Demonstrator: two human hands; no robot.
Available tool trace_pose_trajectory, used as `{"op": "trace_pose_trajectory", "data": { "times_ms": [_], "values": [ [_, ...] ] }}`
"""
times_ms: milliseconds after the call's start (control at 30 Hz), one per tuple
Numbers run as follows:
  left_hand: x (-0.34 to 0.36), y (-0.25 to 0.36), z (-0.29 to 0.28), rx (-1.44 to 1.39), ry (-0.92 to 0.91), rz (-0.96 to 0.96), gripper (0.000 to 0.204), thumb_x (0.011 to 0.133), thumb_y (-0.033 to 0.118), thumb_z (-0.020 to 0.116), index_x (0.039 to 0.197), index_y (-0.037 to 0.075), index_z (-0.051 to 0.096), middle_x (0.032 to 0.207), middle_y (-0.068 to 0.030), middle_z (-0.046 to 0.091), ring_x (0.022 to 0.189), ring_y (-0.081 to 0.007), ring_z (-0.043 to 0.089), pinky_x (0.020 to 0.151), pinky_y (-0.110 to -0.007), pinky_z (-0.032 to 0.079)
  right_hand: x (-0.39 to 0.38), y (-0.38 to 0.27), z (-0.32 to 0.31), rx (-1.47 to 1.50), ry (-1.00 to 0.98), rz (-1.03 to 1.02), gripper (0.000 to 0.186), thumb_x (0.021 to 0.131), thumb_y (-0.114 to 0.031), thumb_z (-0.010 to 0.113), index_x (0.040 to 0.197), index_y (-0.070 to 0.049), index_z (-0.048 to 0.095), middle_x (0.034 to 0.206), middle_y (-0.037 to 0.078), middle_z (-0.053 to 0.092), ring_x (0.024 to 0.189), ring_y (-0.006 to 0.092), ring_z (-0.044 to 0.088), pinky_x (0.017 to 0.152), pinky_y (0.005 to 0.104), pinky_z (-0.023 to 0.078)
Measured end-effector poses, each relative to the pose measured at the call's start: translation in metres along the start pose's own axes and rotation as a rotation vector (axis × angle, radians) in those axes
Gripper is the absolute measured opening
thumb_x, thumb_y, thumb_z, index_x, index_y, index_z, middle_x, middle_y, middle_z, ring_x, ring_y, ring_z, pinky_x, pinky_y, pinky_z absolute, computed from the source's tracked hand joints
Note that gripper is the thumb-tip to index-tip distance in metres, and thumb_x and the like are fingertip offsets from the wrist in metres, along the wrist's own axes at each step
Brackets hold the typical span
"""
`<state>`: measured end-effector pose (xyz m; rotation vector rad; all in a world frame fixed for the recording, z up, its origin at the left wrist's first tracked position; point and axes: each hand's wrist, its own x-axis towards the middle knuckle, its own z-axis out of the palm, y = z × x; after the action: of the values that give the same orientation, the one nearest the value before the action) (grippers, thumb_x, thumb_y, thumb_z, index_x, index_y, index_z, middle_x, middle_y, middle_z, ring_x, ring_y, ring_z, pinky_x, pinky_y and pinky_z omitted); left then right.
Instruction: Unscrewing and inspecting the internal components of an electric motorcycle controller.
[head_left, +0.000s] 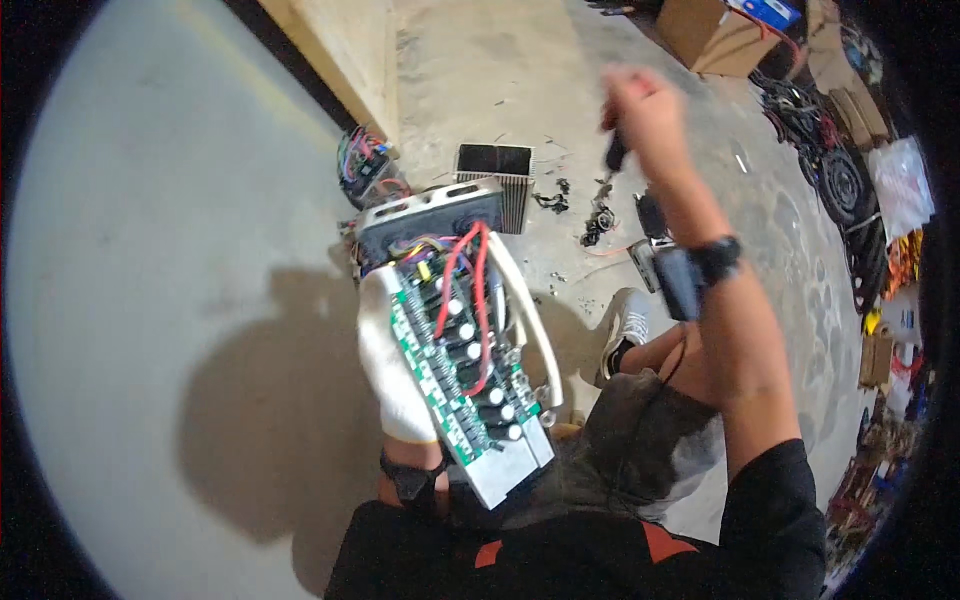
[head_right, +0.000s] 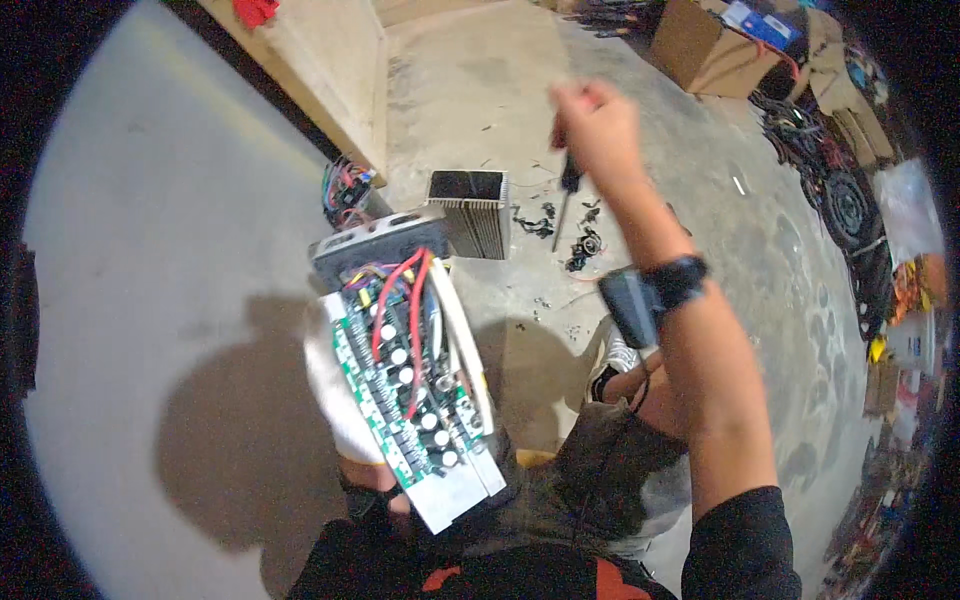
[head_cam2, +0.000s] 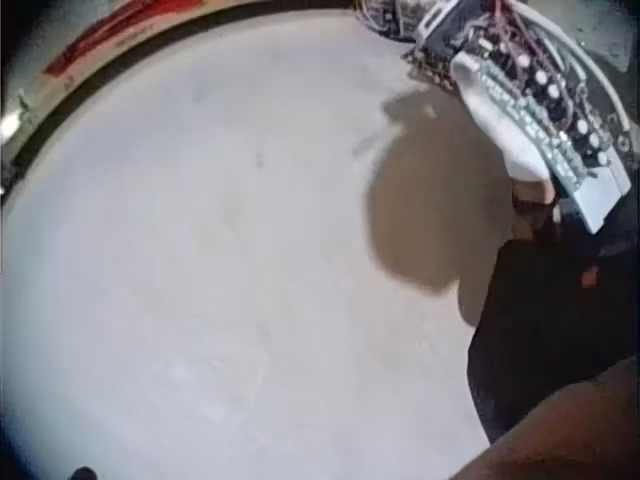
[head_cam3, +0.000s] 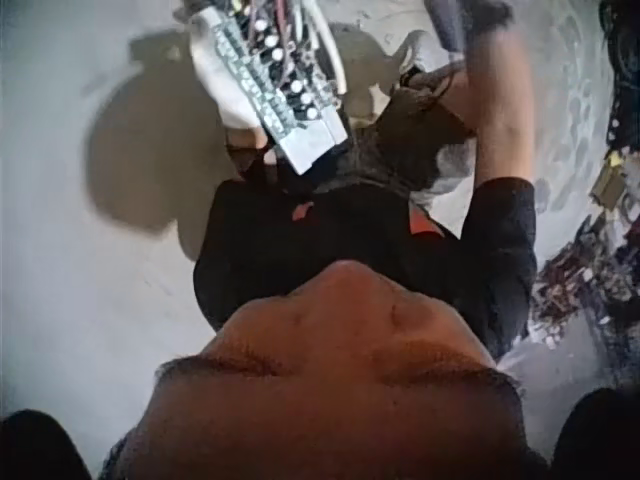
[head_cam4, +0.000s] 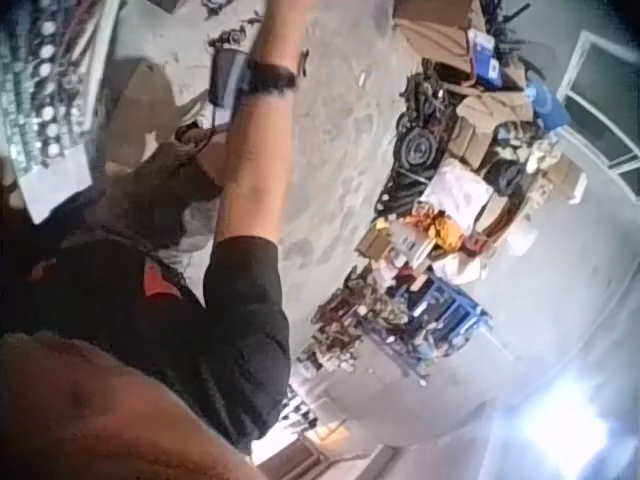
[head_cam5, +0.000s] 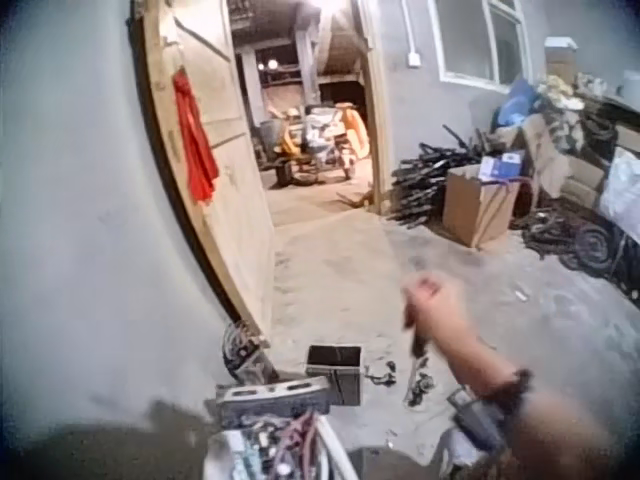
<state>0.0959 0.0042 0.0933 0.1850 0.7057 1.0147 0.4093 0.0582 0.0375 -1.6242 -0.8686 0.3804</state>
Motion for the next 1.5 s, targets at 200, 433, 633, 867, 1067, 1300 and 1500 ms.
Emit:
{"op": "trace_pose_trajectory", "data": {
  "times_ms": [200,433,633,867,1067,1300,1500],
  "values": [
    [0.019,0.025,-0.063,-0.072,-0.154,0.078,0.056,0.105,0.053,0.057,0.128,0.002,0.066,0.120,-0.0183,0.074,0.105,-0.0304,0.074,0.091,-0.052,0.063,-0.094,0.234,0.054,-0.547,-0.464,0.215,0.039,0.090,-0.037,0.072,0.107,-0.003,0.078,0.097,0.022,0.078,0.093,0.0384,0.076,0.086,0.0471,0.059],
    [0.023,0.050,-0.089,-0.235,-0.080,0.083,0.063,0.105,0.057,0.054,0.137,0.003,0.065,0.131,-0.0187,0.071,0.112,-0.0326,0.072,0.102,-0.052,0.057,-0.227,0.338,0.092,-0.677,-0.673,0.437,0.038,0.088,-0.036,0.075,0.112,-0.006,0.076,0.104,0.023,0.076,0.100,0.0420,0.073,0.090,0.0498,0.057],
    [0.026,0.051,-0.106,-0.193,0.000,0.097,0.063,0.105,0.057,0.054,0.138,0.003,0.065,0.131,-0.0187,0.071,0.112,-0.0327,0.072,0.103,-0.052,0.057,-0.257,0.346,0.113,-0.715,-0.560,0.428,0.034,0.093,-0.031,0.070,0.115,-0.004,0.073,0.117,0.023,0.072,0.106,0.0433,0.070,0.092,0.0523,0.056],
    [0.034,0.049,-0.109,-0.176,0.046,0.106,0.064,0.105,0.057,0.054,0.138,0.003,0.064,0.131,-0.0187,0.071,0.113,-0.0329,0.071,0.103,-0.052,0.057,-0.252,0.370,0.090,-0.637,-0.196,0.690,0.031,0.097,-0.031,0.066,0.110,-0.003,0.073,0.115,0.023,0.071,0.105,0.0435,0.069,0.091,0.0516,0.055],
    [0.054,0.045,-0.106,-0.172,0.071,0.091,0.064,0.105,0.057,0.054,0.138,0.003,0.064,0.132,-0.0187,0.071,0.113,-0.0330,0.071,0.103,-0.052,0.057,-0.232,0.374,0.094,-0.614,-0.228,0.587,0.039,0.095,-0.032,0.072,0.123,-0.006,0.066,0.119,0.023,0.068,0.107,0.0434,0.068,0.091,0.0529,0.055],
    [0.073,0.039,-0.094,-0.123,0.153,0.089,0.064,0.105,0.057,0.054,0.138,0.003,0.064,0.132,-0.0187,0.071,0.114,-0.0332,0.071,0.103,-0.052,0.057,-0.223,0.377,0.101,-0.822,-0.578,0.448,0.040,0.093,-0.028,0.074,0.125,-0.009,0.061,0.123,0.019,0.063,0.103,0.0419,0.068,0.088,0.0514,0.057],
    [0.092,0.031,-0.083,-0.047,0.222,0.075,0.064,0.105,0.057,0.054,0.139,0.003,0.064,0.132,-0.0187,0.071,0.114,-0.0334,0.071,0.104,-0.052,0.057,-0.218,0.407,0.099,-0.927,-0.599,0.280,0.021,0.085,-0.014,0.071,0.104,-0.008,0.064,0.105,0.013,0.068,0.101,0.0364,0.069,0.079,0.0466,0.061]
  ]
}}
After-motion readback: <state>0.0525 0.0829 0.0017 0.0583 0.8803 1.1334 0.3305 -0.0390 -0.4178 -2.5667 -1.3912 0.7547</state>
